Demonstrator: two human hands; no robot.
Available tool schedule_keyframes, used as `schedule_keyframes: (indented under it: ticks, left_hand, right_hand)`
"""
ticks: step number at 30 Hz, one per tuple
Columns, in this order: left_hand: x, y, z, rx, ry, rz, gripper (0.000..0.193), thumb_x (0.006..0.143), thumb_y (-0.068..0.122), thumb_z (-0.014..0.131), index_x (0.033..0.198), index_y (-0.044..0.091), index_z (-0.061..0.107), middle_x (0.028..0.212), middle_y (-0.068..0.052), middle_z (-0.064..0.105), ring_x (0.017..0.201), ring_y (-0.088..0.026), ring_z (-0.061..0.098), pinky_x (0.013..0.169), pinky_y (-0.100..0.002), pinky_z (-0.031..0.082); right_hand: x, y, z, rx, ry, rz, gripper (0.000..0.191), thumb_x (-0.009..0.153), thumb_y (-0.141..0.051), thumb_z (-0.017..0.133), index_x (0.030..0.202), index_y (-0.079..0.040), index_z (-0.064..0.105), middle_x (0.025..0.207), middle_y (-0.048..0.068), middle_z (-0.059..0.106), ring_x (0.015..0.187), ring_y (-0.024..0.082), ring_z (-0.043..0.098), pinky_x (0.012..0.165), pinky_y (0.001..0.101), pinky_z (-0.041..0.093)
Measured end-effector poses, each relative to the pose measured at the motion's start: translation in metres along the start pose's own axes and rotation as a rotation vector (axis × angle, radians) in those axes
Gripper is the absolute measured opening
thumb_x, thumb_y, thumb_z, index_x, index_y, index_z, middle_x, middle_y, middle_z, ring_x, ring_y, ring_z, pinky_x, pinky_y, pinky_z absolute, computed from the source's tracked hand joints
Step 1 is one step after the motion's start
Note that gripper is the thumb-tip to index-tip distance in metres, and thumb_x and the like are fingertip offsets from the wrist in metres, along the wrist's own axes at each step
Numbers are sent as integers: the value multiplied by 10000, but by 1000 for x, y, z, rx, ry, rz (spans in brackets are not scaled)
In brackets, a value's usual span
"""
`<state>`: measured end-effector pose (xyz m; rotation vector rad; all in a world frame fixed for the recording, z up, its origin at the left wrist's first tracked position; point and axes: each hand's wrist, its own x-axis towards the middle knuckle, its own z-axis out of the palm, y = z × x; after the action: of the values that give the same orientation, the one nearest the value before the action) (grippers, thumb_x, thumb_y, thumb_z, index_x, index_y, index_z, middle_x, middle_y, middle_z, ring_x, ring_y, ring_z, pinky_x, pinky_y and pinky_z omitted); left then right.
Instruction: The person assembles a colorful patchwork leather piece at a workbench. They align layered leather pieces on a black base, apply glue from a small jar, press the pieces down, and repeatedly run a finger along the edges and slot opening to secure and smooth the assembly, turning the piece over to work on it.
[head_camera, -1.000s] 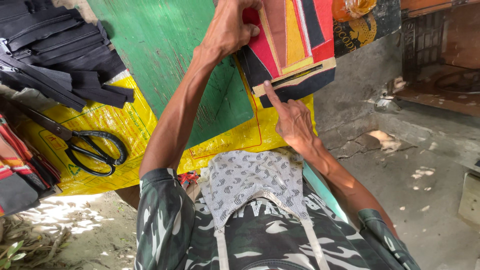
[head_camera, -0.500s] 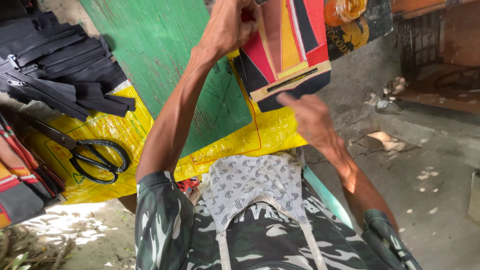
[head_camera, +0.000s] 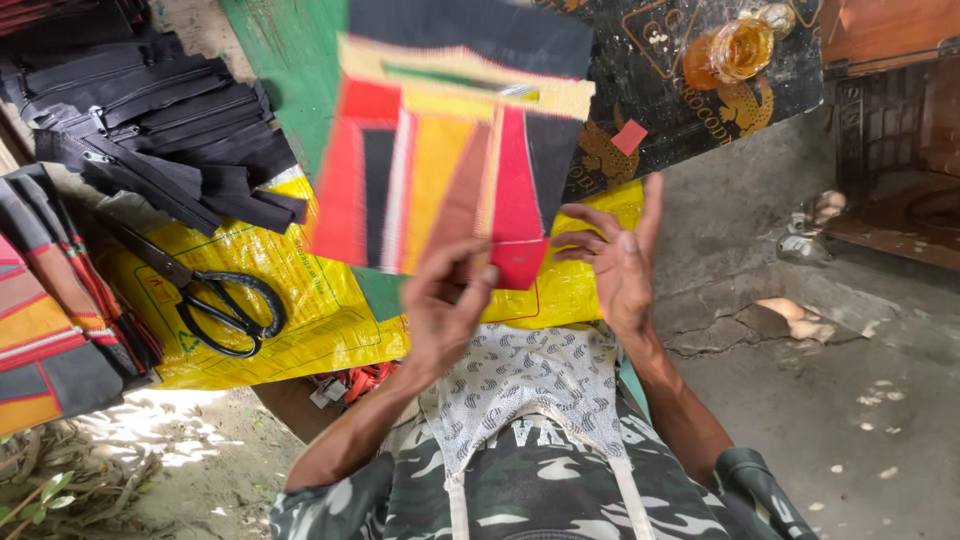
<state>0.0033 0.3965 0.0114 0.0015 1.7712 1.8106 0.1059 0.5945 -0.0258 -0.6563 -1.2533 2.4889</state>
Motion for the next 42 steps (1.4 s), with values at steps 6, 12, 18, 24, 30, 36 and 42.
schedule_keyframes:
  ticks: [6,12,18,24,30,36,42]
  left_hand:
    - [-14,-53,-15,51,-108,-51,500,918,83,731,1378,-8,559,1250,-113,650,1087,-168,684,933,-297,582]
    - [36,-46,-72,-299,231,-173,468,963,148,655,1395,65,494,1134,-127,727,941,-155,714,770,-292,578]
    - [61,-52,-23,-223,-221,-94,322,995,57,674,1286,-41,581,1039,-96,752,907,-104,693,822,-251,583]
    - [48,-74,32,-227,-261,-246,303,980,152,650,1231,-6,585,1010,-73,759,869,-87,693,768,-240,570]
    - [43,-89,37,-187,-247,-272,318,1012,269,604,1175,-3,629,945,-23,724,777,-59,671,647,-245,573]
    - [42,-93,39,-127,-249,-248,310,1028,266,621,1136,-24,638,849,-1,705,715,-39,613,594,-229,517]
    - [43,-95,41,-122,-237,-215,307,1029,222,644,1179,-46,647,882,-29,708,744,-50,592,643,-233,500]
  right_hand:
    - [28,30,0,-332,127,-85,1032,982,29,691,1690,-151,-38,1225,246,681,1111,220,679,1015,334,565]
    - [37,14,-25,-335,97,-36,1021,967,15,685,1677,-93,-40,1140,186,724,995,161,708,903,297,588]
    - [53,-68,-61,-738,105,-244,894,1036,-49,709,1688,-68,97,1156,121,733,977,122,661,919,250,546]
    - [112,-142,-100,-1729,86,-626,455,807,98,650,1191,-102,790,1451,116,578,1389,302,439,1186,398,401]
    - [153,-147,-127,-1998,-164,-550,569,685,38,644,1200,-125,822,1621,237,325,1504,457,185,1233,588,184]
    - [167,-141,-124,-2004,-248,-453,483,620,-16,666,1080,-69,799,1616,258,364,1498,486,268,1177,640,176]
    - [140,-160,-122,-1597,-4,-445,483,802,108,564,1127,-146,814,1625,84,484,1503,347,341,1270,493,302]
